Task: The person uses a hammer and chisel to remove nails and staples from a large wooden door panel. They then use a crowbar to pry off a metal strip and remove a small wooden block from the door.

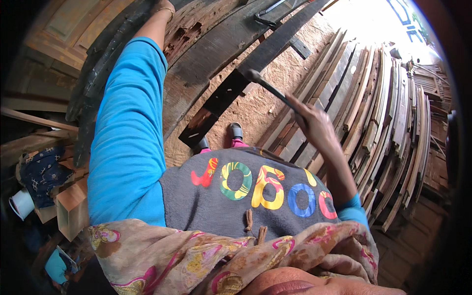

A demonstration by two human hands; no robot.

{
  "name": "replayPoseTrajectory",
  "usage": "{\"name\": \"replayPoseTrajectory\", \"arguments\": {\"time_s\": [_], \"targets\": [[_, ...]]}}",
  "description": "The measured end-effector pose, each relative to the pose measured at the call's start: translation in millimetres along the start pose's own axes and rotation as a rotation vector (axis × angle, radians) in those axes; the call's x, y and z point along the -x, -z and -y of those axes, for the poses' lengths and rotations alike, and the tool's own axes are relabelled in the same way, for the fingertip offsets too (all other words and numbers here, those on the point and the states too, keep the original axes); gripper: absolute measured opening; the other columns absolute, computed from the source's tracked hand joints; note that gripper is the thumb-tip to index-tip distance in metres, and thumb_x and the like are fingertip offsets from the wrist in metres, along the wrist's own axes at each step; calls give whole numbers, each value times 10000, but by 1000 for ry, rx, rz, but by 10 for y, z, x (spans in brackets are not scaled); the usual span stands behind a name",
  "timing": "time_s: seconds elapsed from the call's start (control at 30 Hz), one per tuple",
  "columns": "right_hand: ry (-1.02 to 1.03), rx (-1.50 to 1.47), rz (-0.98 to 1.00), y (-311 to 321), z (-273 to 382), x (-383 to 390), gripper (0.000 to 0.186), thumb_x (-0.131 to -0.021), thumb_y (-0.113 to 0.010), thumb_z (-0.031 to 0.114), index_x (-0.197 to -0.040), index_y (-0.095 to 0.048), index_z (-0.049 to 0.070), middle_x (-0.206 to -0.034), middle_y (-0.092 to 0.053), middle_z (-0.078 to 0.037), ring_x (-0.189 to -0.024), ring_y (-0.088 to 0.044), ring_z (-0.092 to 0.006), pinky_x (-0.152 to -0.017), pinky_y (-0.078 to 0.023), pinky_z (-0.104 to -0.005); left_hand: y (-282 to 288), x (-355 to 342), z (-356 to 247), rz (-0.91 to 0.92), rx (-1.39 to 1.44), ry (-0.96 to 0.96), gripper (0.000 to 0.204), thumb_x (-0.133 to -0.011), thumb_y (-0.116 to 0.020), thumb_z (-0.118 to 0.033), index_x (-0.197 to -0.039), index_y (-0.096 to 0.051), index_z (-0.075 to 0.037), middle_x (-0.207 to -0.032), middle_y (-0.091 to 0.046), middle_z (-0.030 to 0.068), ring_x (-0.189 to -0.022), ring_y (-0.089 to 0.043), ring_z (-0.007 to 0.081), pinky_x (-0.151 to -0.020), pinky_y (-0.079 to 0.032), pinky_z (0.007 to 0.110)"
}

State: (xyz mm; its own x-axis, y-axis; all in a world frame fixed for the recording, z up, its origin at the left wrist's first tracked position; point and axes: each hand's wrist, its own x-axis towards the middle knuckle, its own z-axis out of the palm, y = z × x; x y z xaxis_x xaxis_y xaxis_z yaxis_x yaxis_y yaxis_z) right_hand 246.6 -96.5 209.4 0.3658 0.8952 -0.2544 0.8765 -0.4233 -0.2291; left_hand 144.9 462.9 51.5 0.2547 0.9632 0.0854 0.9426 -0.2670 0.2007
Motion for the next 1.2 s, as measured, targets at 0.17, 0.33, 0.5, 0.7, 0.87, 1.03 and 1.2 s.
{"name": "replayPoseTrajectory", "arguments": {"time_s": [0.17,0.33,0.5,0.7,0.87,1.03,1.2], "targets": [[256,349,-50,252,636,-782,507,-918,-502,193,-1379,-373,362,-816,-598,-99,-692,-638,-246,-590,-522,-372,509,420,282,-161,236,-101,583,-857,-558,-504,-1173,-541,-13,-876,-598,140,-852,-582,235,-756,-461,386],[629,1044,402,334,667,-1238,616,-897,-484,74,-1417,-301,350,-910,-605,-114,-774,-657,-250,-699,-560,-342,903,1542,762,-244,641,-198,518,-872,-573,-463,-1149,-555,-25,-776,-591,97,-753,-583,183,-682,-468,355],[648,1016,182,774,1074,-1732,651,-840,-506,-18,-1370,-403,346,-938,-657,-58,-900,-653,-238,-758,-550,-344,1128,3434,1160,-155,1077,-69,312,-891,-617,-315,-994,-547,-29,-661,-510,-15,-516,-481,97,-480,-385,274],[763,1033,146,594,866,-1574,678,-837,-474,-3,-1420,-306,301,-984,-613,-139,-818,-662,-278,-714,-563,-364,979,4947,1458,45,1330,396,291,-917,-580,-177,-1143,-450,-46,-719,-467,-33,-561,-443,32,-481,-385,193],[1039,1384,228,635,979,-1628,720,-817,-516,-3,-1424,-293,313,-978,-599,-105,-782,-663,-220,-682,-562,-316,835,5292,1614,112,1436,524,385,-905,-563,-101,-1243,-391,-40,-822,-505,-3,-606,-479,54,-509,-420,202],[925,1039,76,640,1102,-1509,762,-800,-510,-39,-1436,-269,304,-1022,-578,-100,-784,-661,-235,-682,-567,-330,987,5146,1433,208,1611,459,314,-864,-569,-42,-1110,-375,-62,-883,-518,34,-650,-542,105,-538,-454,225],[733,897,232,641,614,-1409,739,-790,-492,-93,-1421,-330,254,-1012,-604,-142,-808,-650,-277,-718,-553,-364,956,5011,1326,405,1626,375,247,-859,-553,-82,-1051,-397,-82,-799,-486,18,-556,-467,68,-470,-409,203]]}}
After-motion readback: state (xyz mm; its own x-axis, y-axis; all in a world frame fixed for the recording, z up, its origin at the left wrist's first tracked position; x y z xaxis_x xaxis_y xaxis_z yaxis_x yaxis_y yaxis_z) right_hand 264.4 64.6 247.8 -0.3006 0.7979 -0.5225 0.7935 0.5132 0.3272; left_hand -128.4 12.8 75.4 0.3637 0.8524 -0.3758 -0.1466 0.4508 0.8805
